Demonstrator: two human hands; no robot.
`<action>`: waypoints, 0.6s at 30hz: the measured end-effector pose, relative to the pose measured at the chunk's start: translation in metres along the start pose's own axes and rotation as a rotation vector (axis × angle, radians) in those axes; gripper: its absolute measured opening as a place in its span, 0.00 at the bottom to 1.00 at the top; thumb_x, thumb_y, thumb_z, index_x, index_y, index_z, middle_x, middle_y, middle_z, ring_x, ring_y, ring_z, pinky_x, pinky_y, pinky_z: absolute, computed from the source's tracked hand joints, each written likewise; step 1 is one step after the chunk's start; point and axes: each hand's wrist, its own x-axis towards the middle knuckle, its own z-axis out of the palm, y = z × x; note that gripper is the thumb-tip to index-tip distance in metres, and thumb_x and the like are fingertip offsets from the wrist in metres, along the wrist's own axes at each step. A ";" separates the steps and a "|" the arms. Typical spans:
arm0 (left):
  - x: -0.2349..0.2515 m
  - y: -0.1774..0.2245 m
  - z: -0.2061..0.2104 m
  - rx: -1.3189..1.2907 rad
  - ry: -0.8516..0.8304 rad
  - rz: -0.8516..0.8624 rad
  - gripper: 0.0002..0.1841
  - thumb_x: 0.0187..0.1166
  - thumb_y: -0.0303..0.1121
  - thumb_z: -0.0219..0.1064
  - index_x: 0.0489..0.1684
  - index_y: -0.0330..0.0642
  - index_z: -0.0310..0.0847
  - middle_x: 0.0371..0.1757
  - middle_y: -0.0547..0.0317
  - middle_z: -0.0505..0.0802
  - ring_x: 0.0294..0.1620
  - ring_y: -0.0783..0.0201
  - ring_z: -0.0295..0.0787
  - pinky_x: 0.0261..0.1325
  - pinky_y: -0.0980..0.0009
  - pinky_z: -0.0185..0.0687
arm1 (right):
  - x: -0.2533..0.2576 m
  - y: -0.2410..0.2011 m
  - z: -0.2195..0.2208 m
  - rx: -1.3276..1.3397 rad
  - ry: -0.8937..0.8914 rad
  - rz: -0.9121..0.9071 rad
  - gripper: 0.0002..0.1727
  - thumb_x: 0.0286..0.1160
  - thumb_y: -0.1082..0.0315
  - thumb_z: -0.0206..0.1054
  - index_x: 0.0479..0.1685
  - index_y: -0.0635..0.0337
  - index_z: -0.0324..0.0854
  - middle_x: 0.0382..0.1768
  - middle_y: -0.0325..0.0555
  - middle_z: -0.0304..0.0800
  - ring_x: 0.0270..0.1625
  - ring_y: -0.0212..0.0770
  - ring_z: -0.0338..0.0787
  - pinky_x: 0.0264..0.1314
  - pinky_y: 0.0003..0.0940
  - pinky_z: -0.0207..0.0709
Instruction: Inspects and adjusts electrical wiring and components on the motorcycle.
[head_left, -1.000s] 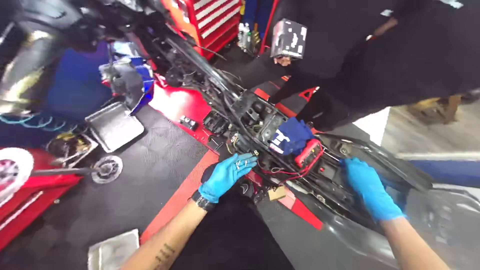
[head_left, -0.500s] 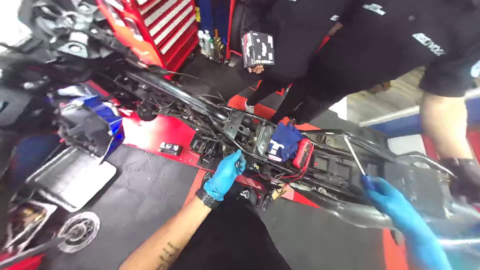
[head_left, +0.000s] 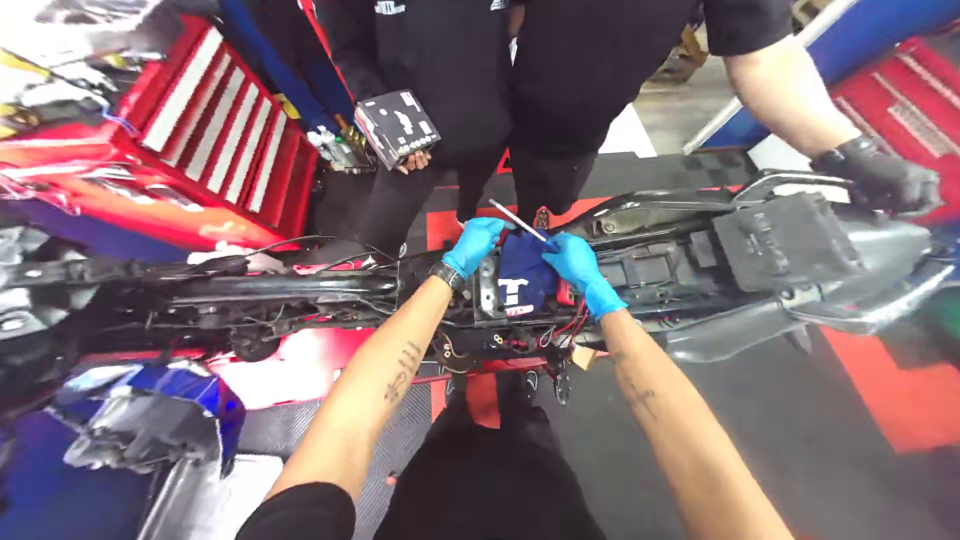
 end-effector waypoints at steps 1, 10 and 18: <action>0.005 -0.002 -0.002 0.082 -0.056 0.016 0.18 0.94 0.37 0.51 0.64 0.40 0.86 0.26 0.66 0.76 0.21 0.73 0.64 0.28 0.75 0.64 | 0.000 -0.004 -0.011 0.091 -0.009 -0.034 0.16 0.71 0.58 0.72 0.51 0.59 0.89 0.48 0.54 0.92 0.54 0.53 0.90 0.60 0.60 0.80; -0.033 0.133 -0.005 0.198 -0.460 0.426 0.13 0.92 0.31 0.54 0.49 0.36 0.85 0.35 0.64 0.90 0.33 0.77 0.84 0.38 0.77 0.82 | -0.030 -0.096 -0.164 0.556 -0.043 -0.495 0.07 0.76 0.64 0.69 0.43 0.58 0.84 0.20 0.41 0.83 0.15 0.34 0.77 0.16 0.30 0.72; -0.044 0.195 -0.059 0.769 -0.298 0.582 0.14 0.90 0.34 0.56 0.44 0.39 0.88 0.37 0.57 0.90 0.39 0.67 0.85 0.49 0.63 0.82 | -0.049 -0.124 -0.286 0.522 0.099 -0.632 0.04 0.75 0.64 0.70 0.40 0.52 0.84 0.18 0.35 0.81 0.12 0.31 0.76 0.10 0.26 0.71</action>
